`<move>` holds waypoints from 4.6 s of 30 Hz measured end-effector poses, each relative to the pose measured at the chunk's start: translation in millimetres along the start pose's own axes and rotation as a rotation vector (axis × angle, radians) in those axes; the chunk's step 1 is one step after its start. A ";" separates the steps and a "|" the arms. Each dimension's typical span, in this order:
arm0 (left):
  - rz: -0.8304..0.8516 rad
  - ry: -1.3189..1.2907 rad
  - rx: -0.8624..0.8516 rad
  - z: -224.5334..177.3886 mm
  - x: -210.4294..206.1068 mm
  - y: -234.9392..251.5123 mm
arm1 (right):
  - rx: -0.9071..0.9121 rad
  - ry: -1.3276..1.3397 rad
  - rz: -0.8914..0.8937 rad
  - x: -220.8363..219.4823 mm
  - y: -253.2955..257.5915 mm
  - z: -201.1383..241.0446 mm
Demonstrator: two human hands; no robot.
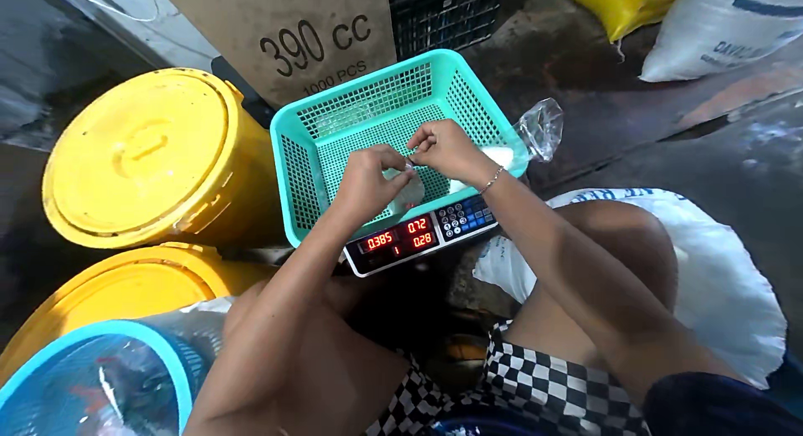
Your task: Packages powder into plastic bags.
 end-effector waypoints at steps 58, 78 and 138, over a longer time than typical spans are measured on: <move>-0.191 -0.375 0.453 16.1 -31.5 -2.1 | 0.135 0.225 0.109 -22.0 -20.5 12.4; 0.206 -0.496 0.349 22.6 -11.8 1.8 | 0.317 0.030 -0.156 7.8 -13.8 25.0; 0.001 -0.457 0.597 44.5 76.1 -14.4 | 0.167 -0.492 -0.268 149.5 -63.8 50.3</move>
Point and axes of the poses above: each hand's wrist, its own y-axis towards the middle knuckle, its own x-axis out of the back of the hand, z = x × y, the point moved 2 cm from there along y, towards the middle knuckle, and after that the axes turned 14 degrees about x, right-handed, at the moved point
